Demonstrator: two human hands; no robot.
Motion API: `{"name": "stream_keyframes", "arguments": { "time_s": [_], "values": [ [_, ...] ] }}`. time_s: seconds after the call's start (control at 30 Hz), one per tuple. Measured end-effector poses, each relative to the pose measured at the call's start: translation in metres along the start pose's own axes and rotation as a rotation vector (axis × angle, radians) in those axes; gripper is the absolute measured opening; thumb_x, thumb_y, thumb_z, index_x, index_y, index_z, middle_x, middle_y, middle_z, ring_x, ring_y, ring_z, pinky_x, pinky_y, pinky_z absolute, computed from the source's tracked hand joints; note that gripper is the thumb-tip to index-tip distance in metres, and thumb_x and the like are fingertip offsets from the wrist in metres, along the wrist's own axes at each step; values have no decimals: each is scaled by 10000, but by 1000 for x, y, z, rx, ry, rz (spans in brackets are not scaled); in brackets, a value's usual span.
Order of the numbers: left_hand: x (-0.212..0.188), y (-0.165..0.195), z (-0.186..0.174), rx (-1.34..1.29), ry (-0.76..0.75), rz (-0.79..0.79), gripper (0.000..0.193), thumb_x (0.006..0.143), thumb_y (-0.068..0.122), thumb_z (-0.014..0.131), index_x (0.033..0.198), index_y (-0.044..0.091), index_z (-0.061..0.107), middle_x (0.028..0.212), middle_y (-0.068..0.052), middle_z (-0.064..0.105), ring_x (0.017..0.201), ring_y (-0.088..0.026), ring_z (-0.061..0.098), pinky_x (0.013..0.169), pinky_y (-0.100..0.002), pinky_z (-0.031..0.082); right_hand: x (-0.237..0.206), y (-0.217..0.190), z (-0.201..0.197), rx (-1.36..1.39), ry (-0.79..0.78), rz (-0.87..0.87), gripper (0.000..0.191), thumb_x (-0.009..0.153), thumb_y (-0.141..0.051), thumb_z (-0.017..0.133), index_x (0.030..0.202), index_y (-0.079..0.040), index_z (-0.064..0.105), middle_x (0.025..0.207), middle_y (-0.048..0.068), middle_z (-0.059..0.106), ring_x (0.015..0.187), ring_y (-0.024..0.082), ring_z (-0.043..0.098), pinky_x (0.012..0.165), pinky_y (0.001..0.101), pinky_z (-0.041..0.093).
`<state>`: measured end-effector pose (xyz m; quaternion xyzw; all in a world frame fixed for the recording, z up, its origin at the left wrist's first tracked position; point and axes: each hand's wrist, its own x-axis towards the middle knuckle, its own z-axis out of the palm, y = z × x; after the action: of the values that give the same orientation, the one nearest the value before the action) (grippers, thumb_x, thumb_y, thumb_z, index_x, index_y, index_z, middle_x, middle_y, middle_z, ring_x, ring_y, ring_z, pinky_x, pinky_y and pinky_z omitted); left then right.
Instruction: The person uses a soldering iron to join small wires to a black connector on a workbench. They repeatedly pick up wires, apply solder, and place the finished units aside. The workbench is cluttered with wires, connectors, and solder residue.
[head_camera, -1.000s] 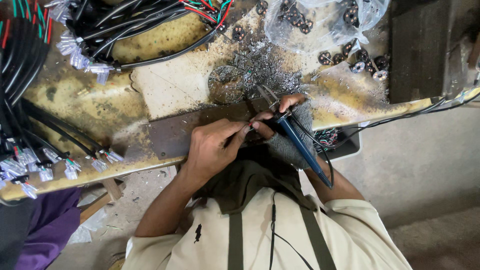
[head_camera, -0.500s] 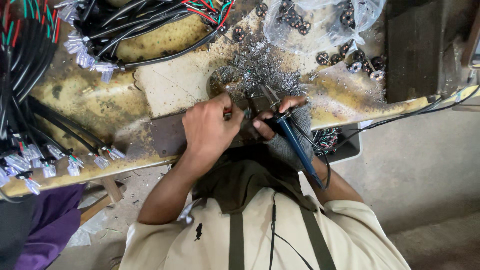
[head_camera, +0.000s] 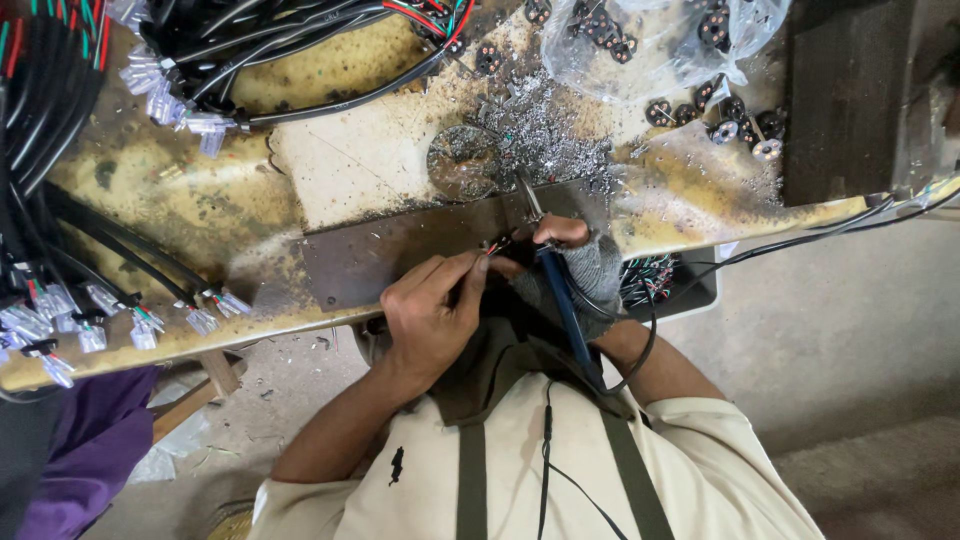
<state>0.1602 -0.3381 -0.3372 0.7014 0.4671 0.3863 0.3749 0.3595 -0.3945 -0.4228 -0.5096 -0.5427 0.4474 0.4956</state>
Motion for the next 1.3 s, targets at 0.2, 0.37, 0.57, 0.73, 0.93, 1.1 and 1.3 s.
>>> {"name": "stream_keyframes", "arguments": {
  "time_s": [0.2,0.37,0.57,0.73,0.93,1.1,1.3],
  "values": [
    [6,9,-8,-161,-141,-137,63,951,94,735,990,74,780,803,-63,722,584,-128,610,516,-291,444,1,-8,2,-333,38,-10,375,856,-37,846,1022,-78,512,951,68,594,870,151,613,766,299,505],
    [21,-2,-19,-199,-573,-360,85,914,122,740,964,71,788,693,-86,691,572,-195,539,529,-332,425,10,-20,-12,120,-111,27,378,882,-96,830,1068,-81,502,967,29,578,1070,188,672,874,310,539],
    [22,-6,-17,93,-338,25,83,941,94,723,955,46,657,898,-108,643,756,-303,663,648,-418,501,23,-33,-15,-479,-160,5,410,804,-211,870,883,-116,479,809,26,544,731,173,558,707,321,441],
    [25,3,-10,209,-391,23,92,908,111,720,926,44,660,863,-126,613,744,-349,654,626,-469,492,25,-56,-12,-702,-112,-177,425,794,-217,854,945,-88,479,912,90,543,851,242,568,776,350,448],
    [30,5,-5,262,-349,-2,143,865,156,739,842,49,646,819,-125,602,714,-350,646,612,-473,490,10,-41,-7,-310,151,-207,512,848,-123,827,1156,-14,433,1121,106,579,1031,202,609,895,306,507],
    [26,1,-4,236,-323,-19,159,867,156,742,819,52,633,802,-109,599,712,-339,646,611,-464,488,-41,9,-20,-236,263,-113,429,859,-80,817,1143,-58,497,1043,98,615,955,193,642,838,301,547],
    [24,-3,-4,205,-312,-10,169,867,154,745,802,58,623,787,-109,594,708,-341,641,610,-467,480,-66,48,-27,-321,135,-381,341,901,-26,775,1125,-140,543,931,65,645,847,160,672,760,295,572]
  ]
}}
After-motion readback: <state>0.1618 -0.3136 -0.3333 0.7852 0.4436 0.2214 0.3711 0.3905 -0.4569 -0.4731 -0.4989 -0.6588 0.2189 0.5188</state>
